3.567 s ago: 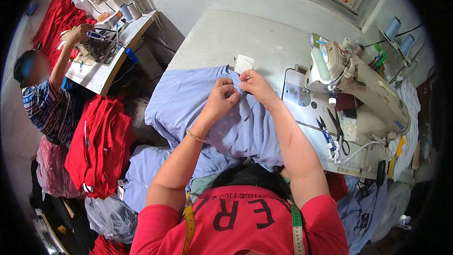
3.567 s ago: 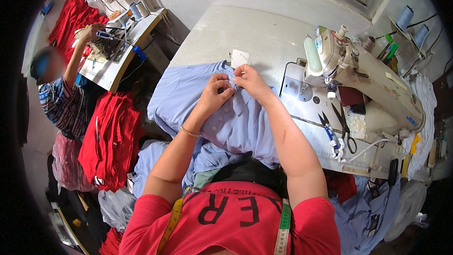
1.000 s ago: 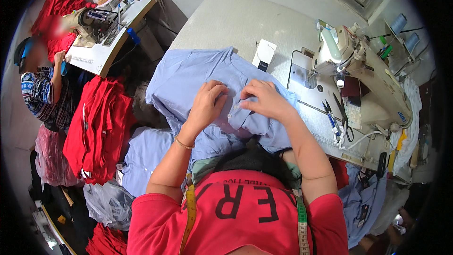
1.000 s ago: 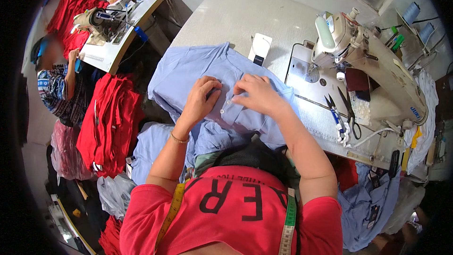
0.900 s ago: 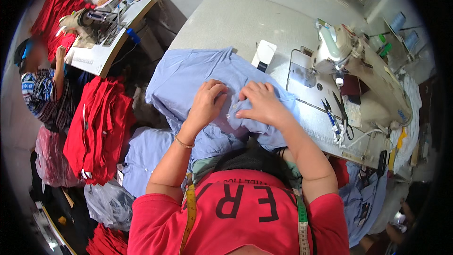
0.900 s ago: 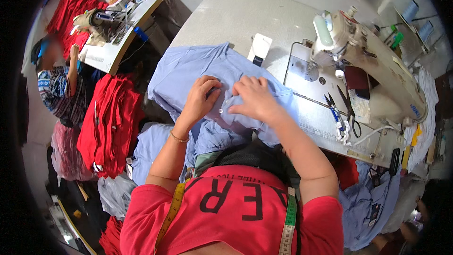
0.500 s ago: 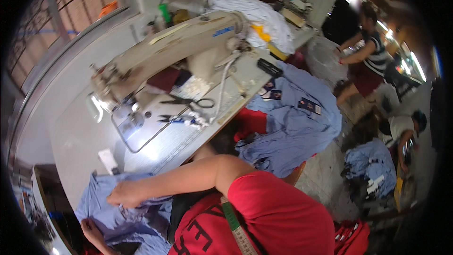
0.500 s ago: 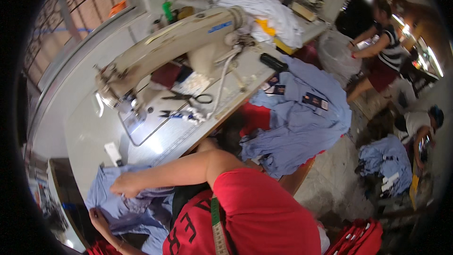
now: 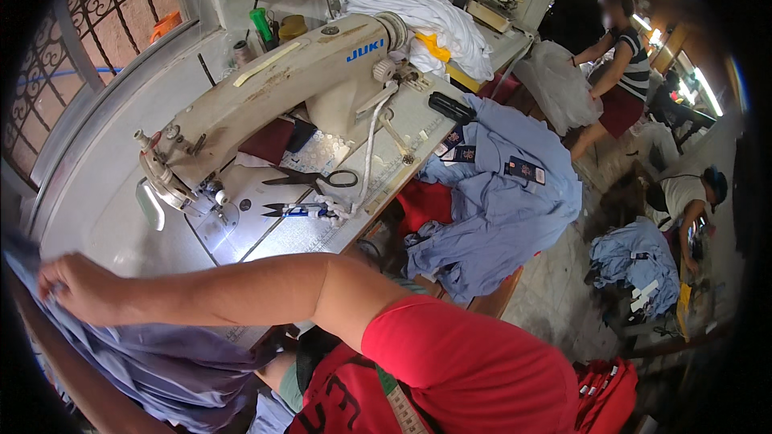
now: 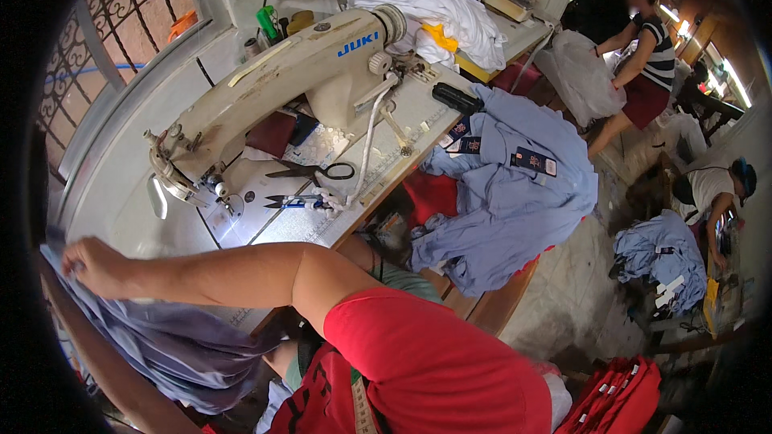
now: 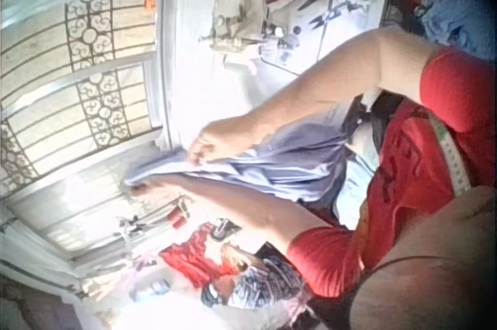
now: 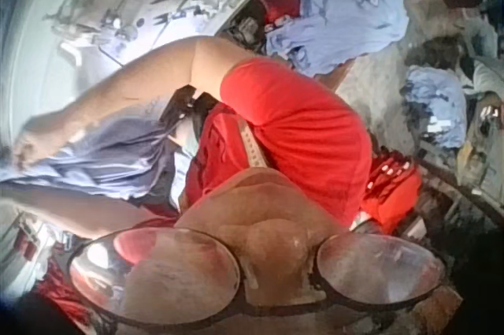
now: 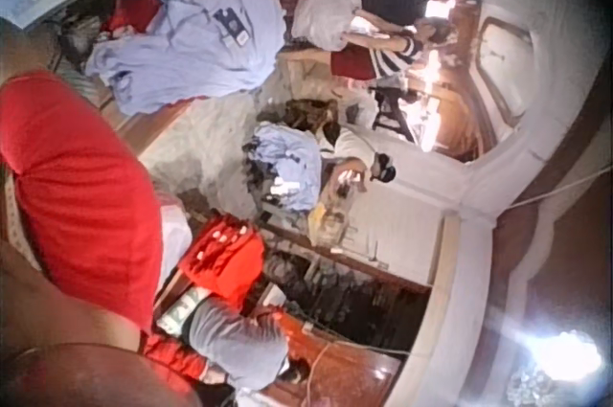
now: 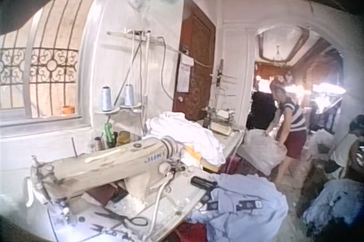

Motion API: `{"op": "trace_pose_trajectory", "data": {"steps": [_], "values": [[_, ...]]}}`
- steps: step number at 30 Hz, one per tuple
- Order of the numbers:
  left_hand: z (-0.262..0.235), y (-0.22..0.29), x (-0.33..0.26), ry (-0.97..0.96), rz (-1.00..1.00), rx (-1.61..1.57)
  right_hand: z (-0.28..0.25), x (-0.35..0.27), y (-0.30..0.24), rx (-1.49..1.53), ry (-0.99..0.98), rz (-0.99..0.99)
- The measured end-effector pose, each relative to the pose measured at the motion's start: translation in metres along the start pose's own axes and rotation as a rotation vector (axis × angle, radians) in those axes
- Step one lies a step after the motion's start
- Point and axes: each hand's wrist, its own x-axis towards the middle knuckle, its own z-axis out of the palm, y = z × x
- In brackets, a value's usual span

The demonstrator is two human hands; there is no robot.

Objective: The person trims loose threads from the collar and button area of a blue shirt using small nippers.

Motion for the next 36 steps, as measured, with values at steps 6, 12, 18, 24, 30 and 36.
{"op": "trace_pose_trajectory", "data": {"steps": [6,12,18,24,30,36], "values": [[0.149,0.069,-0.009,-0.483,0.200,-0.043,-0.044,-0.018,0.000,-0.365,0.039,-0.112],[0.129,0.121,-0.165,-0.449,0.060,-0.183,-0.097,-0.117,0.041,-0.544,-0.045,0.216],[0.060,0.227,-0.313,-0.515,-0.397,-0.623,-0.128,-0.149,0.060,-0.484,-0.252,0.379],[0.071,0.257,-0.334,-0.467,-0.558,-0.797,-0.127,-0.132,-0.006,-0.588,-0.599,0.600],[0.072,0.265,-0.323,-0.467,-0.758,-1.062,-0.116,-0.126,-0.018,-0.768,-0.720,0.702],[0.073,0.249,-0.327,-0.599,-0.709,-0.888,-0.117,-0.118,-0.022,-0.922,-0.828,0.588]]}}
